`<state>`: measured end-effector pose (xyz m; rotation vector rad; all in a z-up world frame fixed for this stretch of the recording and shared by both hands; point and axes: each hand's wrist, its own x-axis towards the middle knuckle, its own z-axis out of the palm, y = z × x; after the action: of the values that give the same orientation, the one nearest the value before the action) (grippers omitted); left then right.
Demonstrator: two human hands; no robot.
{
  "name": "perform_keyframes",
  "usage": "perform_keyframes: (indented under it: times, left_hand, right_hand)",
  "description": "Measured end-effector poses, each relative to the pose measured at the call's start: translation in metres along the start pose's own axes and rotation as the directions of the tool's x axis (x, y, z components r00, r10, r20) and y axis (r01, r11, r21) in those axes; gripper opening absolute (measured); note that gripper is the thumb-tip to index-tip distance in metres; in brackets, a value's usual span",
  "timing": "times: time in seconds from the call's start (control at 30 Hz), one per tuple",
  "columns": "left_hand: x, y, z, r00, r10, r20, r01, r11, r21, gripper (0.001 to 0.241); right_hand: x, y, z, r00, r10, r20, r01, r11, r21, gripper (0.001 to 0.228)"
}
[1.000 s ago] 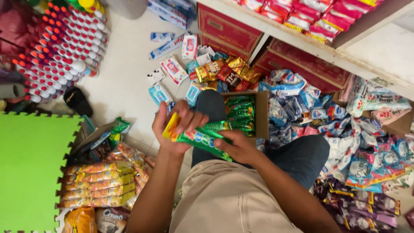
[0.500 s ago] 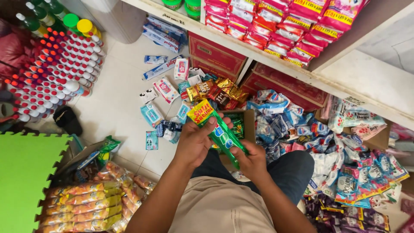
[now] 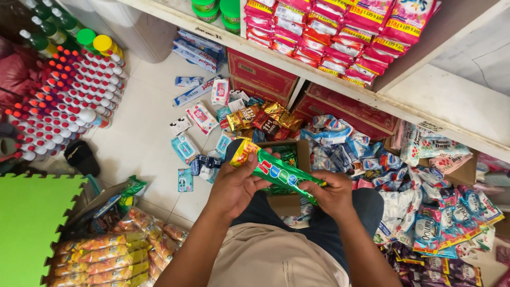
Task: Arranging and stocking packets of detergent from a box onto retail shelves.
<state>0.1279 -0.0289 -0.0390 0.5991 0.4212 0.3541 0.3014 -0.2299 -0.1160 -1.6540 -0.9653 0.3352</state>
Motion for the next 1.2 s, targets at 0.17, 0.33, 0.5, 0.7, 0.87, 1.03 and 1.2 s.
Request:
perform_keyframes:
  times: [0.17,0.33,0.5,0.7,0.87,1.03,1.2]
  left_hand:
    - [0.001,-0.001,-0.007,1.000,-0.011,-0.018,0.012,0.999,0.032,0.042]
    - [0.005,-0.012,0.011,0.982,0.188,0.012,-0.184,0.972,-0.149,0.042]
    - [0.006,-0.062,0.026,0.964,0.266,0.006,-0.250,0.913,-0.322,0.040]
    - [-0.013,-0.070,0.011,0.949,0.037,0.312,0.084,0.927,-0.365,0.056]
    - [-0.002,-0.070,0.029,0.947,-0.171,0.273,0.042,0.905,0.424,0.054]
    - [-0.005,-0.071,0.043,0.979,-0.064,0.195,-0.105,0.662,0.743,0.019]
    - [-0.008,-0.071,0.053,0.981,-0.030,0.194,-0.147,0.541,0.828,0.016]
  right_hand:
    - [-0.001,0.028,-0.007,1.000,0.013,-0.017,-0.011,0.988,0.155,0.010]
    - [0.013,-0.007,0.014,0.953,0.252,-0.167,-0.028,0.624,0.781,0.038]
    - [0.003,-0.028,0.058,0.978,0.173,-0.116,0.068,0.263,0.962,0.052]
    - [0.019,-0.034,0.031,0.820,0.440,-0.365,0.136,0.470,0.872,0.029]
    - [0.024,-0.056,0.022,0.871,0.384,-0.307,-0.085,0.732,0.676,0.034]
    - [0.025,-0.061,0.025,0.883,0.103,-0.458,0.029,0.961,0.274,0.032]
    - [0.027,-0.055,0.019,0.852,0.138,-0.505,0.020,0.955,0.295,0.026]
